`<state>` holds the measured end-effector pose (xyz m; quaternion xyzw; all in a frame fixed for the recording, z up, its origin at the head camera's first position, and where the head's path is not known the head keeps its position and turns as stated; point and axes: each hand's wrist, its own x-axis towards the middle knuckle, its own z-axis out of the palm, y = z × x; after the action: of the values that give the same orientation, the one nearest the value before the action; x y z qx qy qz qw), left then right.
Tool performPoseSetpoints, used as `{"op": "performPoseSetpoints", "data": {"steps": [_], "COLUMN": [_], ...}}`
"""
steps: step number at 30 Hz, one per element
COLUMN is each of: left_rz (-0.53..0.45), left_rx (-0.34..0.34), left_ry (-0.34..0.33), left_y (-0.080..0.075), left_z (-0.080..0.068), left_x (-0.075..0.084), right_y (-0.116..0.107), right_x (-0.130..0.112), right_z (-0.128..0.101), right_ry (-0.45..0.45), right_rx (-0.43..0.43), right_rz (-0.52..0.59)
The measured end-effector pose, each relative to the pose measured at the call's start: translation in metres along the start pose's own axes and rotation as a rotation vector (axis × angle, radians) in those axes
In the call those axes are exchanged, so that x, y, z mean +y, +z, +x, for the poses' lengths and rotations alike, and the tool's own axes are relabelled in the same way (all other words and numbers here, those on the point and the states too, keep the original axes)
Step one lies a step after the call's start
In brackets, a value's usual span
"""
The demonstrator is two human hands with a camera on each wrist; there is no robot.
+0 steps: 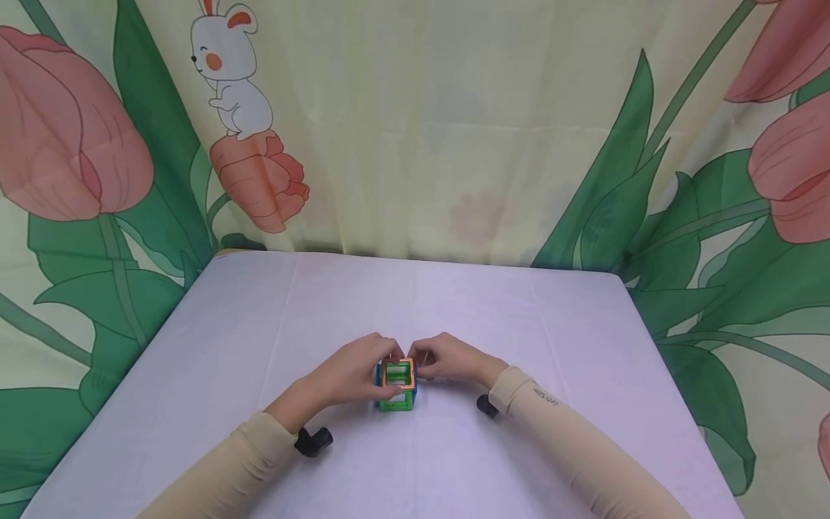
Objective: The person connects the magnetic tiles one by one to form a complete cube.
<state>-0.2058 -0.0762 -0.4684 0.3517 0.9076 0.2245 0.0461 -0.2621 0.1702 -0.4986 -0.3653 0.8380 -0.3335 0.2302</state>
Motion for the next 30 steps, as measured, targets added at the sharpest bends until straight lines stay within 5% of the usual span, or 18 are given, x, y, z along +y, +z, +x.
{"op": "performPoseSetpoints", "data": {"steps": [24, 30], "left_rz": [-0.061, -0.114], "left_rx": [0.008, 0.011], "left_ry": [-0.045, -0.050], "left_y": [0.008, -0.003], "left_z": [-0.005, -0.004], "left_x": [0.002, -0.003], "right_y": [0.000, -0.005], "right_x": [0.005, 0.001], "right_z": [-0.005, -0.006], "right_ry": [-0.019, -0.014], "right_rx": [0.015, 0.000], "right_rz": [0.008, -0.010]}}
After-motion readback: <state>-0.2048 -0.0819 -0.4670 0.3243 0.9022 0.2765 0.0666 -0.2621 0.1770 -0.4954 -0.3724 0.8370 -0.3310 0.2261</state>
